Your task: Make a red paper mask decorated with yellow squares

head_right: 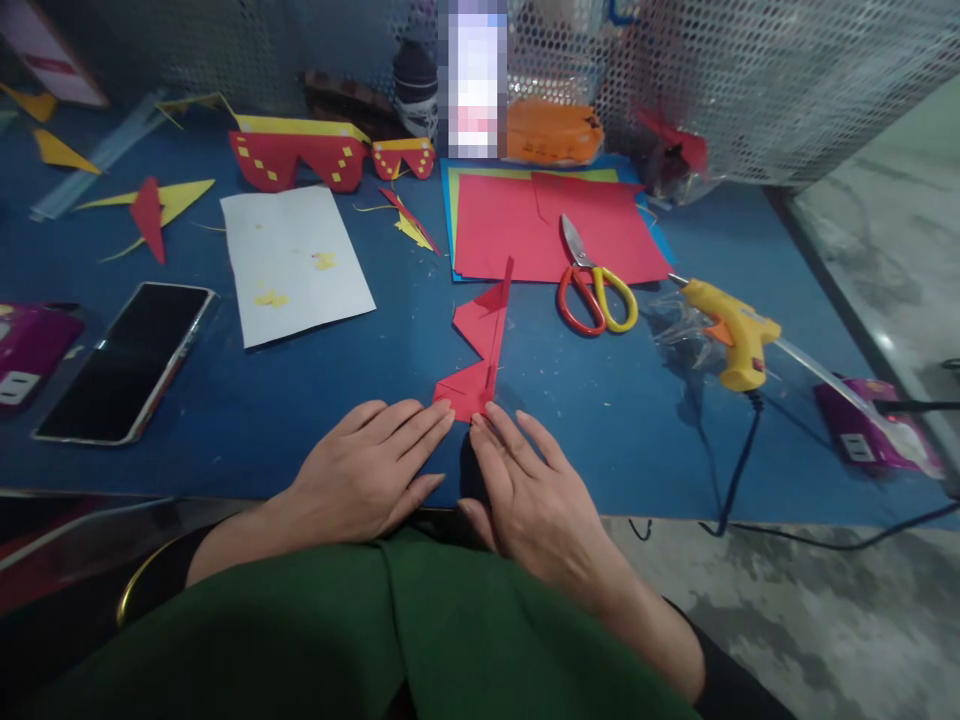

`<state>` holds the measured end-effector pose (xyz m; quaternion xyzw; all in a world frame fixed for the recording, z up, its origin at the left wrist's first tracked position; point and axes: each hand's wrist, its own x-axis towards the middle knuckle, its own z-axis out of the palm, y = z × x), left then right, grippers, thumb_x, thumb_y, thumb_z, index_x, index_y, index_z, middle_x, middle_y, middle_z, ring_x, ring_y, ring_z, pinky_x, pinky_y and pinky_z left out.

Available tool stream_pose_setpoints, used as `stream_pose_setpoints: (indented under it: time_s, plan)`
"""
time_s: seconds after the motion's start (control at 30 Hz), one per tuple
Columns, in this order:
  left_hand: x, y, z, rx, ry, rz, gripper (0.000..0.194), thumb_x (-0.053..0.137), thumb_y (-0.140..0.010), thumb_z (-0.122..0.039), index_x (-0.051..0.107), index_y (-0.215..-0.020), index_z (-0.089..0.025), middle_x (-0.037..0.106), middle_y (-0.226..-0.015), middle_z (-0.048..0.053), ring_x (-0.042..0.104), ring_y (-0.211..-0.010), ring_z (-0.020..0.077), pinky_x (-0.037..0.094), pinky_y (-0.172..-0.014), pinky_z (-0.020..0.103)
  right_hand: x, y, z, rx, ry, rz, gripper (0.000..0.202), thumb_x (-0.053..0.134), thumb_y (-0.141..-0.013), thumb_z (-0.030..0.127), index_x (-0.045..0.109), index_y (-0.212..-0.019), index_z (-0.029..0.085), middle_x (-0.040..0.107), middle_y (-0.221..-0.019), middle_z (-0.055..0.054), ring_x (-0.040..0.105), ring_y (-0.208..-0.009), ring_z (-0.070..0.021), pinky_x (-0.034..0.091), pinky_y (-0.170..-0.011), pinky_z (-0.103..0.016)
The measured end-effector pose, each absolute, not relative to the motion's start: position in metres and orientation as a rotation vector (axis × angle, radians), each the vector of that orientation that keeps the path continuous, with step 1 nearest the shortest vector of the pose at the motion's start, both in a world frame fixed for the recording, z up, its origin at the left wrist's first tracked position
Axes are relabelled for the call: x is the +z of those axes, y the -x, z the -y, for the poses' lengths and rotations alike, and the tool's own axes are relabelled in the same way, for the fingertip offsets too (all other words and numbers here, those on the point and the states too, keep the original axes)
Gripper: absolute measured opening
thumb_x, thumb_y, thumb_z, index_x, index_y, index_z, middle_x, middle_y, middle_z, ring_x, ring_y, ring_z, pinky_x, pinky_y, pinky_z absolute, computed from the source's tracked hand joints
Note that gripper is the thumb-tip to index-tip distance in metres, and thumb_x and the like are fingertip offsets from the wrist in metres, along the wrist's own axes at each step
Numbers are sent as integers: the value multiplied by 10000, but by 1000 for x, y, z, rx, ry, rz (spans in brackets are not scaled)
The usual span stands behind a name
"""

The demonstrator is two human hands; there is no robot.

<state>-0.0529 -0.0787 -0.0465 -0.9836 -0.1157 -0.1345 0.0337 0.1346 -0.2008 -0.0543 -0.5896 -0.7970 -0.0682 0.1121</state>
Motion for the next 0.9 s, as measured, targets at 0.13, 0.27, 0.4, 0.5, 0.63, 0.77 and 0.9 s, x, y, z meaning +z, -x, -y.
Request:
stream_pose_setpoints:
  time_s: [0.13,0.27,0.4,0.5,0.63,0.77,0.9]
  plan:
    - [-46,52,79,-431,3021,345,478,462,-1014,-337,610,-1323,-3,668,-1334,161,591,-1133,277,410,-920,402,-54,-134,199,-213,1670,2340,566,467,-994,341,473,-1409,-45,603,-1403,-221,444,-1431,-327,408,-1160,-510]
    - [-47,53,79,-436,3033,349,474,474,-1006,-340,606,-1333,-22,665,-1344,145,590,-1134,277,403,-921,405,-53,-135,200,-170,1702,2340,583,476,-988,316,424,-1457,-27,574,-1440,-212,421,-1448,-314,397,-1171,-513]
    - [-47,53,78,-434,3045,327,491,463,-1010,-350,599,-1329,-3,665,-1333,163,591,-1131,284,404,-926,407,-53,-133,197,-197,1667,2341,570,479,-992,351,474,-1413,-32,602,-1410,-209,437,-1436,-320,393,-1175,-508]
    - [-47,53,77,-433,3044,326,490,464,-1009,-347,601,-1322,5,664,-1328,170,594,-1120,284,414,-912,406,-54,-133,196,-216,1638,2343,580,463,-997,361,478,-1399,-58,587,-1422,-220,452,-1424,-322,399,-1172,-495]
    - [-46,53,78,-411,3051,351,469,461,-1012,-355,605,-1331,-42,661,-1342,147,594,-1118,268,422,-911,408,-54,-138,200,-159,1692,2379,591,474,-993,346,435,-1451,-24,582,-1434,-204,454,-1424,-318,397,-1167,-520]
    - [-47,53,78,-416,3048,332,494,443,-1017,-367,602,-1320,-11,669,-1315,175,591,-1127,279,429,-913,410,-55,-134,197,-172,1651,2343,628,496,-984,369,419,-1458,-36,592,-1417,-220,434,-1438,-322,396,-1169,-525]
    - [-49,54,76,-452,3067,360,453,468,-1010,-340,612,-1324,-45,672,-1325,148,599,-1123,267,435,-907,403,-54,-137,200,-128,1680,2322,578,478,-993,351,420,-1474,36,580,-1444,-181,449,-1431,-302,384,-1169,-516]
